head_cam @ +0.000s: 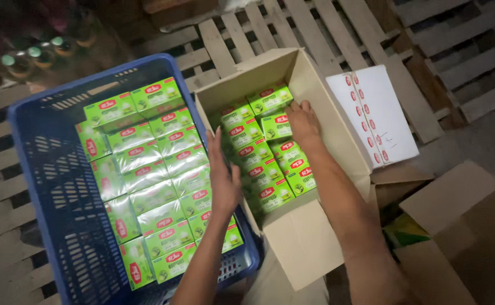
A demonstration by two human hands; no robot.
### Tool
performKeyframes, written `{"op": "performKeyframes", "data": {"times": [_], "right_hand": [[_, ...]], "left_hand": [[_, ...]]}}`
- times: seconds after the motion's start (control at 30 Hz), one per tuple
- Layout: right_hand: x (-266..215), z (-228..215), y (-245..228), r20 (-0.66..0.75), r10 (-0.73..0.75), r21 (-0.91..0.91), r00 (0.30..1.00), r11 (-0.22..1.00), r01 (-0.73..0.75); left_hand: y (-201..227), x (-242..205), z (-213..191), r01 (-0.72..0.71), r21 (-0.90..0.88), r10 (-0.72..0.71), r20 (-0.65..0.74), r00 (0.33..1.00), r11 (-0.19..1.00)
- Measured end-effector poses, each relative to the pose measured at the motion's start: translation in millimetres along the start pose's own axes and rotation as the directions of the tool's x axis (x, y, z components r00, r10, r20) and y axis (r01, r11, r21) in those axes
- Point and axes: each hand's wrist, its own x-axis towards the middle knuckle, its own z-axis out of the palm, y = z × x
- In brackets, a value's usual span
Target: The person transfers small green boxes from a cardboard box into a blue plastic basket, arranging them in neat rows. The person repeatedly picks up boxes and places them into the basket, organizing them by hand.
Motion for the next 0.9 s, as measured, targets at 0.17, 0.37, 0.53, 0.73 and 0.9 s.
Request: {"op": "performKeyframes", "data": {"times": [0.17,0.37,0.53,0.73,0.9], "right_hand": [[-30.4,-43.5,1.8,-0.023,-0.035,0.001,0.999,0.999,0.035],[-85.0,-127.5,-13.6,-0.034,0.000,-0.051,0.999,0.999,-0.002],[-126.4,-186.8,-41.9,-0.179,-0.035,0.095,0.983,0.994,0.053],[-158.9,-208.4,-114.3,-0.503,-0.146,0.310,0.852,0.890,0.336],[-164.0,-189.7,-176.8,-0.468,-0.323,0.378,0.823,0.768,0.516]], "left_hand": [[-24.5,-2.4,-1.7,-0.109,0.140,0.111,-0.011,0.994,0.984],[-10.6,-12.3,-29.5,-0.064,0.181,0.047,0.097,0.994,0.981],[-23.6,-22.9,-58.8,-0.164,0.249,0.129,0.150,0.980,0.955],[4.2,-29.6,-109.6,-0.295,0.293,0.289,0.065,0.955,0.909],[15.3,-44.6,-144.0,-0.408,0.530,0.408,0.123,0.905,0.744]]}}
